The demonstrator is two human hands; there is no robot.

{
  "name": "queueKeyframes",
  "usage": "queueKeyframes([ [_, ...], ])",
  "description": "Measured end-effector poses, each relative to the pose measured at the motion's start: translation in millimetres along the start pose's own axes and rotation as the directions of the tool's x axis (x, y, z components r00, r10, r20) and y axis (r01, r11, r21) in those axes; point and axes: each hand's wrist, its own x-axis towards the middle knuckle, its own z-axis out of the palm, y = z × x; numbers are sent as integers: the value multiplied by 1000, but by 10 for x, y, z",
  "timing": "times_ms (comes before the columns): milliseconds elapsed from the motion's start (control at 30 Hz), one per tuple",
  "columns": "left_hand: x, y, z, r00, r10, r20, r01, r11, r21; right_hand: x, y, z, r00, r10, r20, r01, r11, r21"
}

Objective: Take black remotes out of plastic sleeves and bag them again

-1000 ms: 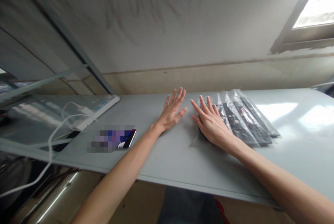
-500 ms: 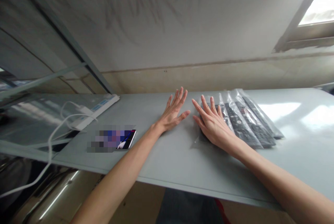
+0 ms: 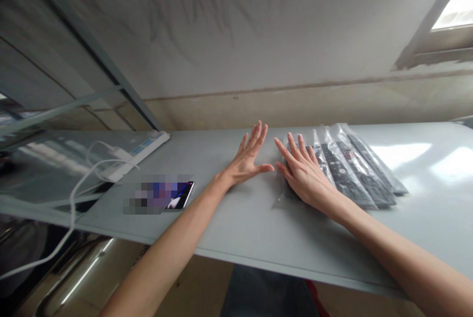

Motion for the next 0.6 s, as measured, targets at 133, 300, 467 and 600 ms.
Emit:
queueKeyframes([
  [133, 5, -15, 11, 999, 14, 36, -14, 1000, 2, -9, -13, -2, 1000, 0, -12, 0, 1000, -16],
  [300, 18, -27, 28, 996, 33, 87, -30, 999, -33, -13, -33, -16, 1000, 1, 11, -1, 1000, -22],
  [467, 14, -24, 45, 995, 56, 79, -52, 997, -51, -10, -1, -7, 999, -29, 18, 29, 999, -21],
  [600, 6, -10, 43, 996, 52, 72, -48, 997, -61, -18, 14, 13, 999, -35, 21, 35, 999, -14],
])
